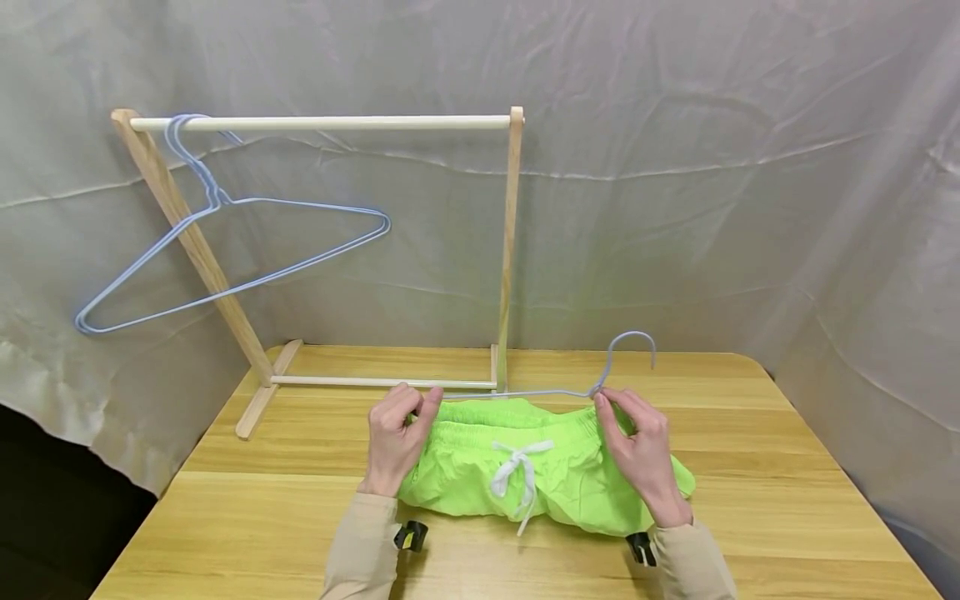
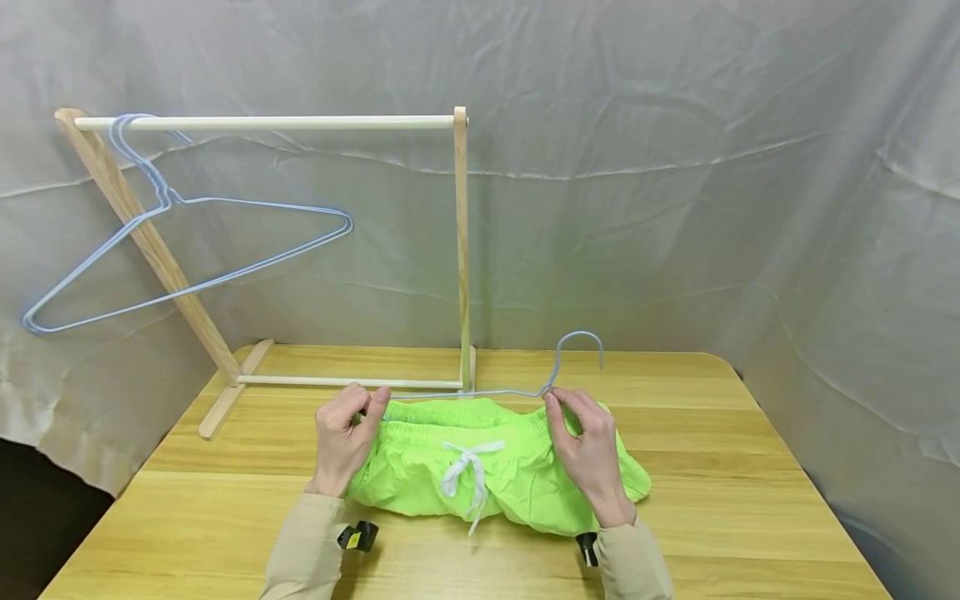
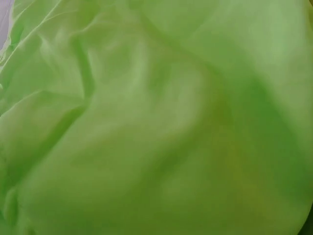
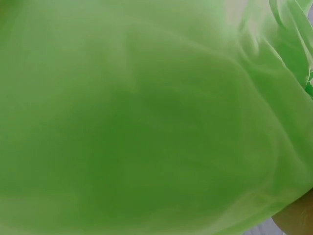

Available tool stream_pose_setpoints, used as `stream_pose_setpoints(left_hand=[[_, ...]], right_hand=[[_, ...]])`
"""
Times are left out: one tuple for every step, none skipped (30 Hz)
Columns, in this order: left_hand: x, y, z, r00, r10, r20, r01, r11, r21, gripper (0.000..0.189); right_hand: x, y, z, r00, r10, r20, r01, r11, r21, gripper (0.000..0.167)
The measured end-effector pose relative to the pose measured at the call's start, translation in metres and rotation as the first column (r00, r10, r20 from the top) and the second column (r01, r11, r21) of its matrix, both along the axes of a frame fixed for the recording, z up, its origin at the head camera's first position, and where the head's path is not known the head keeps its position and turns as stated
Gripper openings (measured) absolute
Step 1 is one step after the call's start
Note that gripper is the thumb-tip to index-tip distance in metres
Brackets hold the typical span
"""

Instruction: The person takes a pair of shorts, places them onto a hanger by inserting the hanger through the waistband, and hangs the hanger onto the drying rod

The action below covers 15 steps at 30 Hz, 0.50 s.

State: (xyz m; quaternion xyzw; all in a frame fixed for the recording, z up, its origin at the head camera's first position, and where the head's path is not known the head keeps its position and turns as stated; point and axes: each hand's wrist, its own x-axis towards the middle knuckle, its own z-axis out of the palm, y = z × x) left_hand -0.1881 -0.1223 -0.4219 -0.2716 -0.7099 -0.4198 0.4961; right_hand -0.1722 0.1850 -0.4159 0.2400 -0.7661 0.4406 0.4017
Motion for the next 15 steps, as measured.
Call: stream_pose_setpoints(left_hand=[[0.0002,0.0003,0.0005,1.000,0.000,-0.001,0.000,1.000,-0.005,0.060],[0.0005,0.0004,0.0011,1.000,-0.005,0.000,0.005,1.000,-0.006,0.059],[0.0003,0.0002,0.0011,1.000,-0.009,-0.003,0.009,1.000,-0.010,0.059],[0.0008,0.0003,0.0017,1.000,-0.013,0.001,0.013,1.000,-0.015,0.058],[0.0011,0.0003,0.0022,1.000,-0.021,0.002,0.021,1.000,-0.019,0.057],[0.0017,0.0004,0.0028,1.000,-0.027,0.009,0.027,0.999,-0.025,0.056],[0.0020,0.0004,0.0031,0.999,-0.035,0.016,0.036,0.999,-0.034,0.056],[0.0022,0.0003,0.0033,0.999,-0.045,0.025,0.046,0.998,-0.044,0.055],[0.0026,0.0003,0.0035,0.998,-0.050,0.040,0.053,0.997,-0.060,0.054],[0.0035,0.0004,0.0041,0.997,-0.057,0.057,0.062,0.995,-0.079,0.053],[0.0040,0.0005,0.0041,0.995,-0.064,0.076,0.072,0.993,-0.098,0.052],[0.0048,0.0006,0.0043,0.992,-0.071,0.103,0.083,0.990,-0.117,0.051],[0.0054,0.0009,0.0045,0.989,-0.081,0.127,0.098,0.986,-0.136,0.050],[0.0064,0.0015,0.0050,0.984,-0.087,0.156,0.112,0.981,-0.157,0.049],[0.0075,0.0023,0.0053,0.979,-0.091,0.182,0.124,0.976,-0.178,0.048]], right_hand=[[0.0001,0.0000,0.0000,1.000,0.003,0.003,-0.003,1.000,0.001,0.018],[0.0000,0.0001,-0.0002,1.000,0.006,0.006,-0.006,1.000,0.003,0.018],[0.0001,0.0001,-0.0003,1.000,0.012,0.009,-0.012,1.000,0.005,0.018],[0.0000,0.0001,-0.0006,1.000,0.019,0.013,-0.019,1.000,0.007,0.018],[0.0000,0.0002,-0.0008,0.999,0.027,0.018,-0.027,1.000,0.007,0.018],[-0.0001,0.0003,-0.0011,0.999,0.033,0.023,-0.033,0.999,0.011,0.018],[-0.0001,0.0002,-0.0013,0.999,0.038,0.026,-0.038,0.999,0.017,0.018],[0.0000,0.0001,-0.0014,0.999,0.041,0.026,-0.042,0.999,0.026,0.017],[0.0001,-0.0001,-0.0014,0.999,0.046,0.027,-0.047,0.998,0.036,0.017],[0.0002,-0.0004,-0.0015,0.999,0.048,0.024,-0.049,0.998,0.048,0.016],[0.0005,-0.0009,-0.0014,0.998,0.051,0.019,-0.052,0.997,0.060,0.016],[0.0007,-0.0014,-0.0012,0.998,0.055,0.013,-0.056,0.996,0.075,0.016],[0.0010,-0.0020,-0.0010,0.998,0.062,0.009,-0.063,0.994,0.088,0.016],[0.0013,-0.0028,-0.0006,0.998,0.070,0.003,-0.070,0.993,0.099,0.017],[0.0016,-0.0036,-0.0003,0.997,0.078,-0.003,-0.077,0.991,0.110,0.018]])
